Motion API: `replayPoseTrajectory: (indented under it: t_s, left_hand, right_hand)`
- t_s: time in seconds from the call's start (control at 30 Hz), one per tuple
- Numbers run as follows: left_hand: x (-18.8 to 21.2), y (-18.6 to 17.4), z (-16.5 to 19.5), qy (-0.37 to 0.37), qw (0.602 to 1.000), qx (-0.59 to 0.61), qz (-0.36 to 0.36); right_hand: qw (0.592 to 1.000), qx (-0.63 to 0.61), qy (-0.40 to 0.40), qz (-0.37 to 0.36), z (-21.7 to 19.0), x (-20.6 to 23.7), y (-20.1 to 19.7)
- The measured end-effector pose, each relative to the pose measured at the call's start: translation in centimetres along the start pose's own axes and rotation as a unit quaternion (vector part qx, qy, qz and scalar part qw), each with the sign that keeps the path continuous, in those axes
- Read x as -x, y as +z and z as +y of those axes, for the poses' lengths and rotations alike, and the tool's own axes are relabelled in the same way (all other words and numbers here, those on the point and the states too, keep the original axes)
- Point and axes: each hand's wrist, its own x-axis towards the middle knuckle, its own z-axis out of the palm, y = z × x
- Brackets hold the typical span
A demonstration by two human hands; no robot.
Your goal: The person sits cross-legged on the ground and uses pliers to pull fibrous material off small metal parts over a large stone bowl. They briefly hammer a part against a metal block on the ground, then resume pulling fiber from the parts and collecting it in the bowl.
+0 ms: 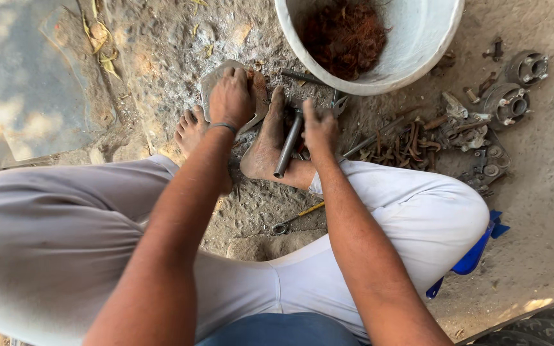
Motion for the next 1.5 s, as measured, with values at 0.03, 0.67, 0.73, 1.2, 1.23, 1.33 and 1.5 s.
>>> replayPoseTrajectory:
  t_s: [0.03, 0.67, 0.73, 1.2, 1.23, 1.33, 1.5]
  left_hand:
    - [0.0, 0.5, -0.1, 0.033, 0.999, 0.014, 0.036]
    - [2.3, 1.0, -3.9, 0.057, 0.990, 0.097, 0.080]
    - [2.1, 1.3, -4.4, 0.052, 0.989, 0.102, 0.093]
    - [0.5, 1.1, -7.1, 0.023, 0.988, 0.145, 0.049]
    - [0.5, 0.9, -7.5, 0.033, 0.988, 0.148, 0.040]
    - [0.8, 0.5, -8.1, 0.061, 0.986, 0.152, 0.017]
    - [0.5, 0.8, -8.2, 0.063, 0.990, 0.125, -0.001]
  right_hand:
    - [0.996, 0.083, 0.002, -0.014, 0.0, -0.2, 0.2]
    - [0.980, 0.020, 0.182, -0.073, -0.5, 1.7, 3.2]
    - [0.987, 0.018, 0.148, -0.057, -1.3, 2.3, 3.5]
    - [0.915, -0.259, 0.040, -0.305, -1.5, 4.7, 7.6]
    - [0.917, -0.254, 0.058, -0.302, -1.5, 4.6, 7.7]
    - [0.940, -0.185, 0.124, -0.258, -1.6, 5.1, 7.9]
    - [0.972, -0.117, 0.031, -0.200, -2.4, 5.2, 8.5]
